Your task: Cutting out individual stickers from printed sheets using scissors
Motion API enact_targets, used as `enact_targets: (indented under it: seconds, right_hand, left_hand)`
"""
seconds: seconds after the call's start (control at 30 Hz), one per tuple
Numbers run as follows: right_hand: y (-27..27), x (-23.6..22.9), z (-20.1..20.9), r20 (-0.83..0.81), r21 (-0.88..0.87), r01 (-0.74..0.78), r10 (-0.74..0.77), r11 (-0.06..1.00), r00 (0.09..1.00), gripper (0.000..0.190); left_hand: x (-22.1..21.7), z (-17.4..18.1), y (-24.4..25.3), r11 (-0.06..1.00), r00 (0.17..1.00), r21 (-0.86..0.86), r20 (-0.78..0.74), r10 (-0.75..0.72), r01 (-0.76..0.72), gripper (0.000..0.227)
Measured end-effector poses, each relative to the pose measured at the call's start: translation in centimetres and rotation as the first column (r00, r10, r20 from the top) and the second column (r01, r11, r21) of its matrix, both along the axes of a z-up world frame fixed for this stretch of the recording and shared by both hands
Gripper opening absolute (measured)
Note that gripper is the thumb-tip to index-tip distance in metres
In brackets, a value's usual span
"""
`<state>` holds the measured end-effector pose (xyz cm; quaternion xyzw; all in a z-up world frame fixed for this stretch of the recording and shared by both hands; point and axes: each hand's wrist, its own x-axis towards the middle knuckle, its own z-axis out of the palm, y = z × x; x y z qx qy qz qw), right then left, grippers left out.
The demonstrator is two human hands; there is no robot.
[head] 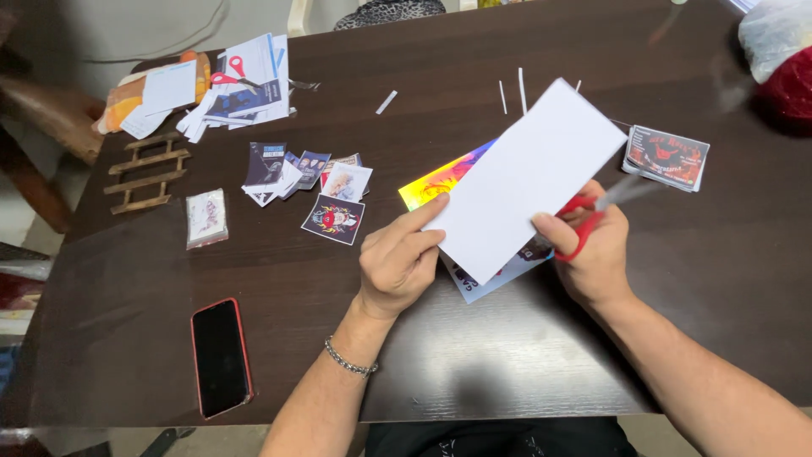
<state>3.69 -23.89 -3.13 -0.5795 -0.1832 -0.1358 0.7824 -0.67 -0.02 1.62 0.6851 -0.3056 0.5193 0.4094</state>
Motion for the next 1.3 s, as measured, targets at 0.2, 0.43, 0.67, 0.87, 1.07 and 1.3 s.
enact_targets:
  seconds: [0.2,0.43,0.67,0.87,1.07,1.3]
  right_hand:
    - [0.6,0.1,0.7,-0.329,0.197,0.004,0.062,0.98,0.942,0.028]
    - [-0.1,0.2,-0.3,-0.32,0.047,0.0,0.015,0.999,0.947,0.027]
    - [0.9,-0.8,1.4,-0.333,0.068,-0.045,0.065,0.997,0.941,0.025]
    - [1.8,-1.7,3.6,-0.351,0.085,-0.024,0.053,0.996,0.935,0.027]
    - [0.0,-0.5,4.1,-0.254,-0.023,0.046,-0.051,0.999,0.966,0.029]
    - [1.1,-2.0,5.3,-0.139,-0.33,-0.035,-0.012,0.943,0.99,0.033]
  left_hand:
    - [-0.1,0.4,-0.6,0.999,0.999,0.022,0.036,-0.024,0.024,0.019]
    - [-0.1,1.0,-1.0,0.911,0.955,0.302,0.178,0.237,-0.282,0.027]
    - [-1.0,0.6,-2.0,0.922,0.944,0.289,0.279,0.177,-0.259,0.011]
    - [-1.0,-0.7,-1.5,0.916,0.942,0.291,0.27,0.197,-0.275,0.009]
    - [-1.2,1.9,-0.4,0.974,0.991,0.224,-0.109,0.072,-0.046,0.1]
    - [0.1,-3.1,-1.3,0.859,0.619,-0.483,-0.626,-0.474,0.169,0.089]
